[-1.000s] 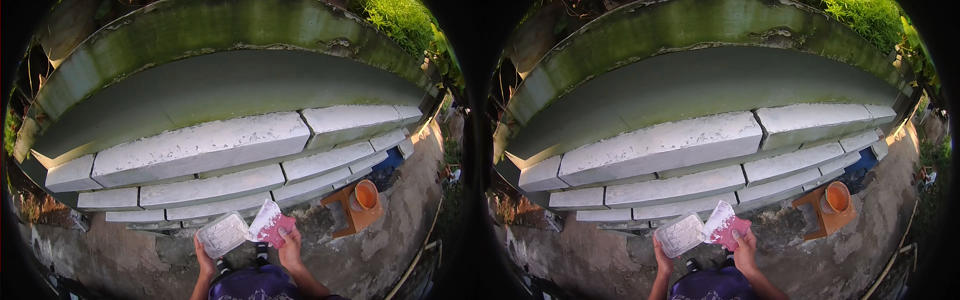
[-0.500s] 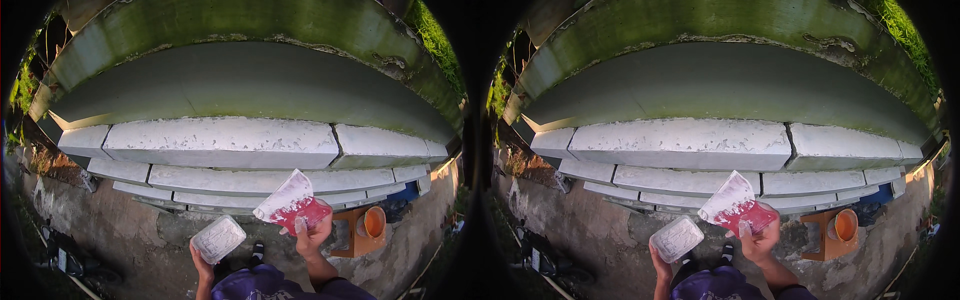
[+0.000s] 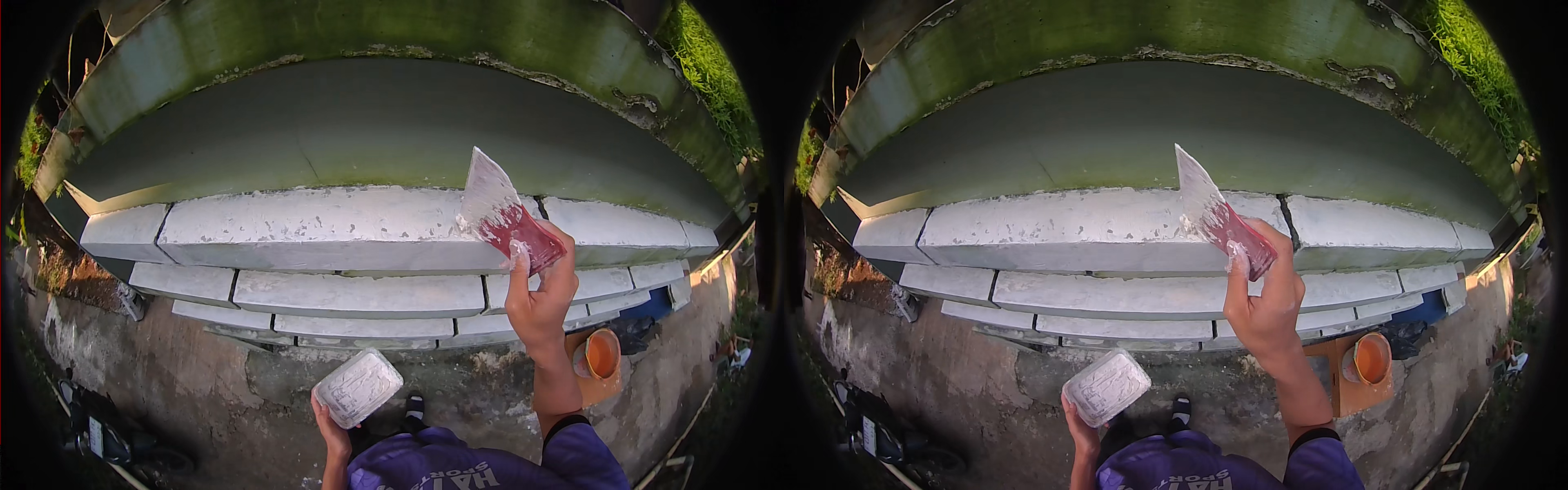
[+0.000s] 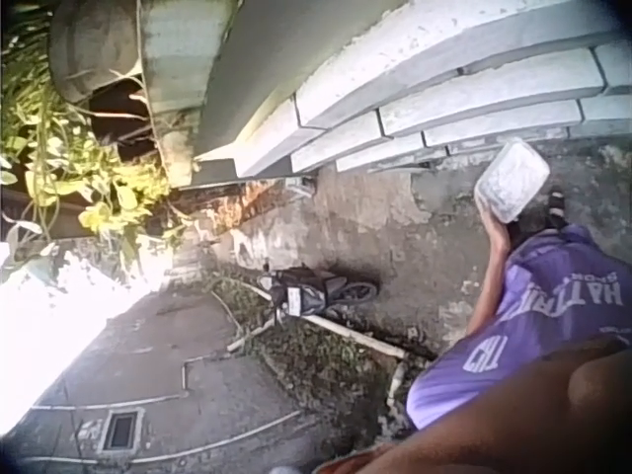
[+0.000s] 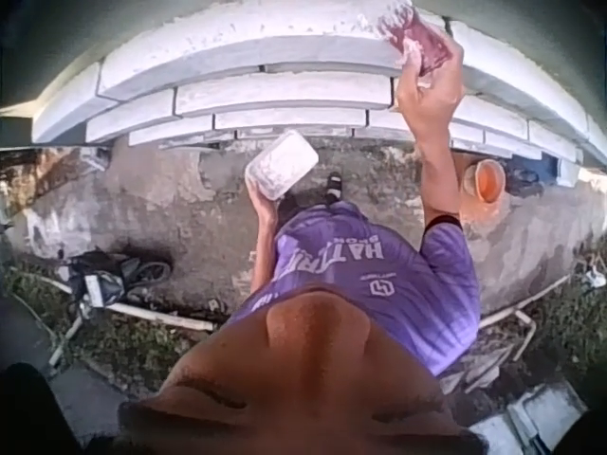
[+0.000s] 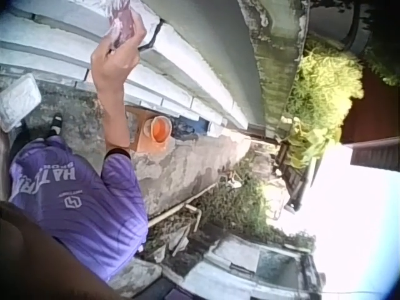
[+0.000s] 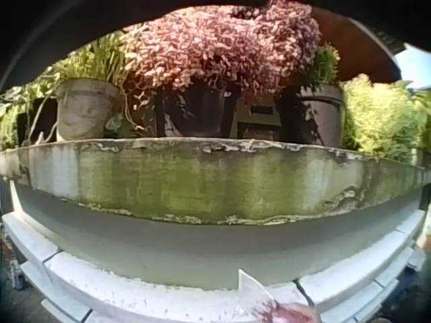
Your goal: Applying white wall putty to the horizontal grooves of a brick wall using a putty knife.
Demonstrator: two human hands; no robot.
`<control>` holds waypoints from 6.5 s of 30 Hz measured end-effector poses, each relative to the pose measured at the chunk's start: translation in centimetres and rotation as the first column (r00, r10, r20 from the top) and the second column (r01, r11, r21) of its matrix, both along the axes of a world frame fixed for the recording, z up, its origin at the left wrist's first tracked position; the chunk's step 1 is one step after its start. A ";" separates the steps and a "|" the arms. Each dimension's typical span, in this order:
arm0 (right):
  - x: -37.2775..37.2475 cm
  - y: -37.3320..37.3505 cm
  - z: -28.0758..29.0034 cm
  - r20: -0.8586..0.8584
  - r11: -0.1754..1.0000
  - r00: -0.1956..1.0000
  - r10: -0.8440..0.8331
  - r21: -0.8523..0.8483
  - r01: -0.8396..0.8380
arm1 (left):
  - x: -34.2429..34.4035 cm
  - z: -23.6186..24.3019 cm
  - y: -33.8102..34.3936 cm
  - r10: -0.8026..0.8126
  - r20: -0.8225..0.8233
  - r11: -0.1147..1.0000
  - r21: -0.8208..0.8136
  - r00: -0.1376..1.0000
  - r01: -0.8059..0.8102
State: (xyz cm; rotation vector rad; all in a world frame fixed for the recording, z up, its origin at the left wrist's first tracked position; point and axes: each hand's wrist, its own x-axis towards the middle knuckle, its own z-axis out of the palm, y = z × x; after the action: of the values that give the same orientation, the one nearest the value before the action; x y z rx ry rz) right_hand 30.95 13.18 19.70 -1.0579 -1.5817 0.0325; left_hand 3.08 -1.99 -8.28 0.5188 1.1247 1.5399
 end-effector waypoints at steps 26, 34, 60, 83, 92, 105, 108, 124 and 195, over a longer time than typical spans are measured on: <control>-4.1 -1.5 0.3 0.669 0.969 0.710 -0.220 0.234 0.080 | -6.0 0.0 2.8 -0.164 0.015 0.986 0.037 0.986 0.163; -6.8 -1.5 -1.3 0.698 0.926 0.626 -0.348 0.359 0.115 | -7.5 -0.6 2.9 -0.225 0.002 0.974 0.020 0.974 0.225; -20.0 -0.3 0.1 0.543 0.839 0.677 -0.498 0.102 0.535 | -10.5 2.0 3.1 -0.341 -0.046 0.940 0.009 0.939 0.342; -27.2 1.3 -1.4 0.314 0.880 0.826 -0.468 0.249 0.405 | -16.4 0.6 2.9 -0.391 -0.019 0.920 -0.026 0.920 0.390; -16.7 -2.0 -4.9 -0.259 0.625 0.634 -0.729 0.125 0.770 | -18.1 -0.1 3.1 -0.339 -0.020 0.941 0.011 0.941 0.339; -16.6 -0.8 -2.2 -0.219 0.545 0.517 -0.827 -0.091 0.834 | -18.6 1.2 3.2 -0.302 -0.008 0.953 0.021 0.953 0.302; -16.7 -1.1 -1.8 -0.232 0.591 0.557 -0.797 -0.109 0.800 | -19.1 0.5 3.1 -0.318 -0.004 0.948 0.014 0.948 0.318; -21.7 -1.3 -0.5 -0.019 0.664 0.664 -0.748 -0.031 0.747 | -19.2 -0.2 3.2 -0.332 -0.015 0.943 -0.012 0.943 0.332; -24.8 -1.8 0.7 0.608 0.900 0.664 -0.436 0.296 0.320 | -20.3 0.1 1.5 -0.297 -0.021 0.954 -0.042 0.955 0.296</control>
State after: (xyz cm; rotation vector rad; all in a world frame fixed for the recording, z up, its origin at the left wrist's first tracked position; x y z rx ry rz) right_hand 6.13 11.41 20.39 -1.3331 -1.9029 -0.8467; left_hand -17.23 -0.46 -8.13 0.6529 1.0426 1.2512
